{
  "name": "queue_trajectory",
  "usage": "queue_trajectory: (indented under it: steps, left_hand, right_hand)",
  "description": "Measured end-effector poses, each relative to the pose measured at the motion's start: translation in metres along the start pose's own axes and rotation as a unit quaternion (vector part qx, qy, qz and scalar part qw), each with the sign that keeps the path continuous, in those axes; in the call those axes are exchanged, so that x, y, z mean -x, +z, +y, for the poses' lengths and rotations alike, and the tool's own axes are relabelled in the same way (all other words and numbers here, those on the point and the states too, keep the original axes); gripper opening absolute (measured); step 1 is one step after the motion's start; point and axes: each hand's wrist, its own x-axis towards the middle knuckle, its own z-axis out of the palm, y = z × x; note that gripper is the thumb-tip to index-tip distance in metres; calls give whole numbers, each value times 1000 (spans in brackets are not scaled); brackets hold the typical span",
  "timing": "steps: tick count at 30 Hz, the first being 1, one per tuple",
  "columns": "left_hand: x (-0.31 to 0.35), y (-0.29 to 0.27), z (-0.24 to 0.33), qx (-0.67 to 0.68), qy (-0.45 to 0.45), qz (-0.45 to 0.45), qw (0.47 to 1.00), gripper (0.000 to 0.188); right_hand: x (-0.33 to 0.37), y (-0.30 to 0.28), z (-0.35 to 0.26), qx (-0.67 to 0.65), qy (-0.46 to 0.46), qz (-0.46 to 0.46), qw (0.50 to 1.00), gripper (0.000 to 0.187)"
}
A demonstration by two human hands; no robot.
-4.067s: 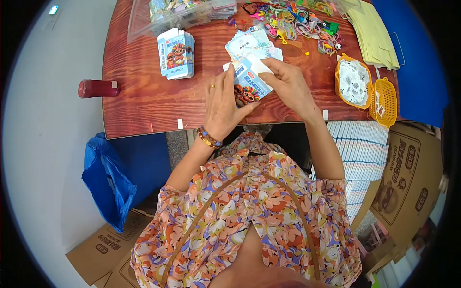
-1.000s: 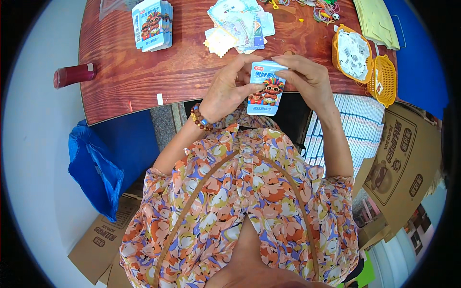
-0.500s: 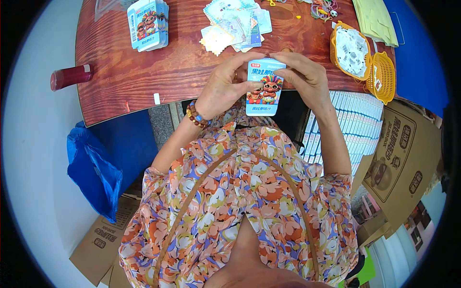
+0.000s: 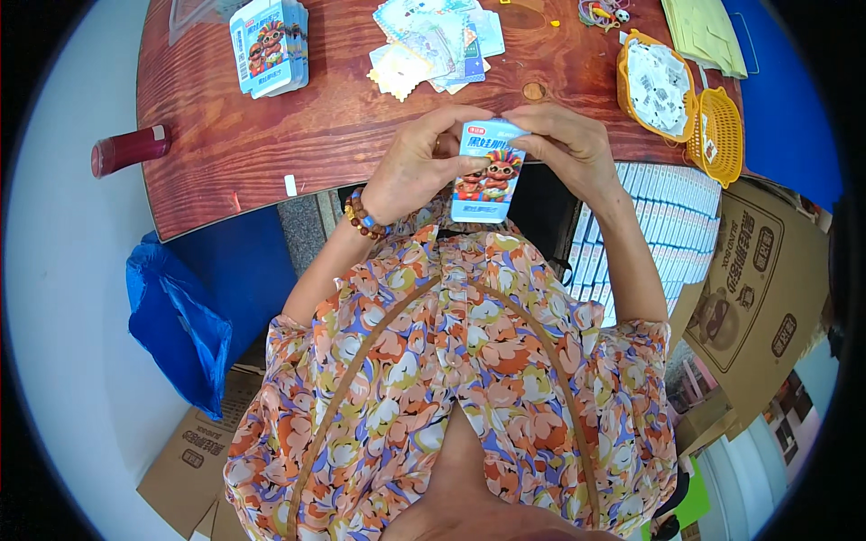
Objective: Inspecting small product boxes and sorting them on a table.
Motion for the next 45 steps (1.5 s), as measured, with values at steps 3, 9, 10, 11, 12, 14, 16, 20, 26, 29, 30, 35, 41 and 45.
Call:
queue_trajectory:
  steps: [3,9,10,11,12,14,16,20,26,29,30,35,41,45]
  left_hand:
    - [1,-1,-4,-85,26,1,996,44]
    - [3,-1,-4,9,-22,18,1000,45]
    - [3,-2,-4,8,-24,16,1000,45]
    - [4,-3,-5,-6,-18,11,1000,44]
    - [4,-4,-6,-21,-12,6,1000,44]
    - [4,-5,-5,-39,-5,2,999,42]
    - [4,-6,-7,-57,2,0,998,40]
    - [8,-10,-13,-56,13,-18,998,38]
    - [10,-6,-14,56,-38,-6,998,40]
    - [12,-2,-12,41,-45,-8,998,40]
    - [12,-2,-11,40,-47,-8,998,40]
    - [7,-6,-14,30,-34,-31,999,40]
    - [-10,-9,1,78,-16,50,996,44]
    - [-16,-17,-14,-81,78,139,984,84]
  right_hand:
    - [-3,-3,3,9,-42,-55,998,29]
    - [4,4,0,8,-1,-4,1000,22]
    - [7,6,3,16,-11,-2,1000,21]
    - [9,8,5,24,-21,1,999,21]
    - [10,9,6,24,-19,2,1000,21]
    - [12,9,7,46,-43,-4,998,22]
    - [13,10,7,12,-28,-19,999,23]
    - [10,2,-1,-194,174,-73,963,25]
    - [16,18,-6,-18,36,-29,999,27]
    - [23,25,8,-77,49,-30,995,28]
    - [23,24,9,-78,49,-30,995,28]
    - [14,24,1,-218,195,-35,956,23]
    - [-3,6,2,-203,205,89,953,26]
    - [-5,22,32,-459,242,196,832,27]
